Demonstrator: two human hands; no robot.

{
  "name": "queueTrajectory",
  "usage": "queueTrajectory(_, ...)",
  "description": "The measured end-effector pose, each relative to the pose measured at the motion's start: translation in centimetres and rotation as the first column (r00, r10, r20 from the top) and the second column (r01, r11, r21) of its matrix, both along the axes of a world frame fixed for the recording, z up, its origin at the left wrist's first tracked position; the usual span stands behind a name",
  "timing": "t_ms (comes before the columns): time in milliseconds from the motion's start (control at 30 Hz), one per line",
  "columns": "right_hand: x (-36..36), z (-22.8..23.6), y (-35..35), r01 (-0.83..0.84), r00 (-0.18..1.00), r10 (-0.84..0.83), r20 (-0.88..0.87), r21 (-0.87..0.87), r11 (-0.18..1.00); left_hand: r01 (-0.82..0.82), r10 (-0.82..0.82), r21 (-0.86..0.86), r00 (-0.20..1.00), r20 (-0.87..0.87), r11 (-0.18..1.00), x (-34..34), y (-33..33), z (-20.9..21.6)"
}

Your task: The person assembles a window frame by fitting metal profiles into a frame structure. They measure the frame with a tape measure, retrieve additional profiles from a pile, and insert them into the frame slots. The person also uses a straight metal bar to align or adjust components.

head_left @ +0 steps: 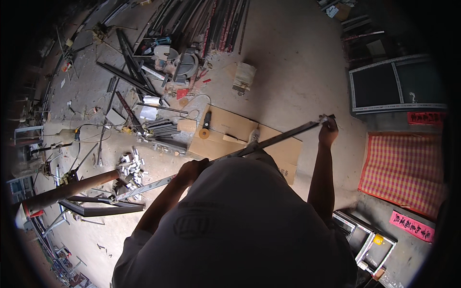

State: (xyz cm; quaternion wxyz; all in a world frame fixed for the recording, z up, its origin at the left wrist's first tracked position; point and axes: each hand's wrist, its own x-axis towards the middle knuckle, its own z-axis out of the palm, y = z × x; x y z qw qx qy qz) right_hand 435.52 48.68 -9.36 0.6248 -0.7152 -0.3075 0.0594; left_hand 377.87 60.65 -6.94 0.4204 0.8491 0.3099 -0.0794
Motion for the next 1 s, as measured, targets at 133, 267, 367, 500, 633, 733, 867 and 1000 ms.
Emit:
queueTrajectory(133,6.2,-1.4,10.5,-0.040,0.991,0.036,-0.130,-0.026,0.999,-0.302,0.295,-0.205,0.953,-0.068,0.931,5.6,4.5,-1.2)
queueTrajectory(267,12.9,-3.4,19.9,-0.191,0.939,0.151,-0.309,-0.102,0.976,-0.381,0.360,-0.140,0.920,-0.155,0.914,12.7,9.4,-2.1)
queueTrajectory(367,16.5,-3.7,24.9,-0.323,0.906,0.277,-0.318,-0.101,0.941,-0.347,0.335,0.005,0.902,-0.271,0.938,16.0,12.5,-1.7)
queueTrajectory(500,18.2,-2.4,32.3,-0.453,0.790,0.350,-0.504,-0.095,0.886,-0.422,0.430,0.095,0.850,-0.304,0.901,17.9,14.7,-0.3)
queueTrajectory(633,18.0,-1.0,40.9,-0.499,0.722,0.292,-0.627,-0.181,0.847,-0.539,0.550,0.114,0.802,-0.232,0.835,19.7,17.8,0.8)
queueTrajectory(733,18.1,-2.3,46.7,-0.551,0.732,0.353,-0.583,-0.202,0.810,-0.451,0.469,0.130,0.859,-0.206,0.883,20.2,23.1,0.6)
queueTrajectory(867,19.8,-5.5,54.1,-0.420,0.860,0.323,-0.395,-0.188,0.888,-0.429,0.439,0.109,0.832,-0.339,0.897,19.8,31.7,0.1)
queueTrajectory(1000,20.1,-7.9,60.1,-0.193,0.866,0.356,0.351,-0.422,0.886,-0.451,0.449,0.067,0.840,-0.306,0.890,18.1,37.5,0.8)
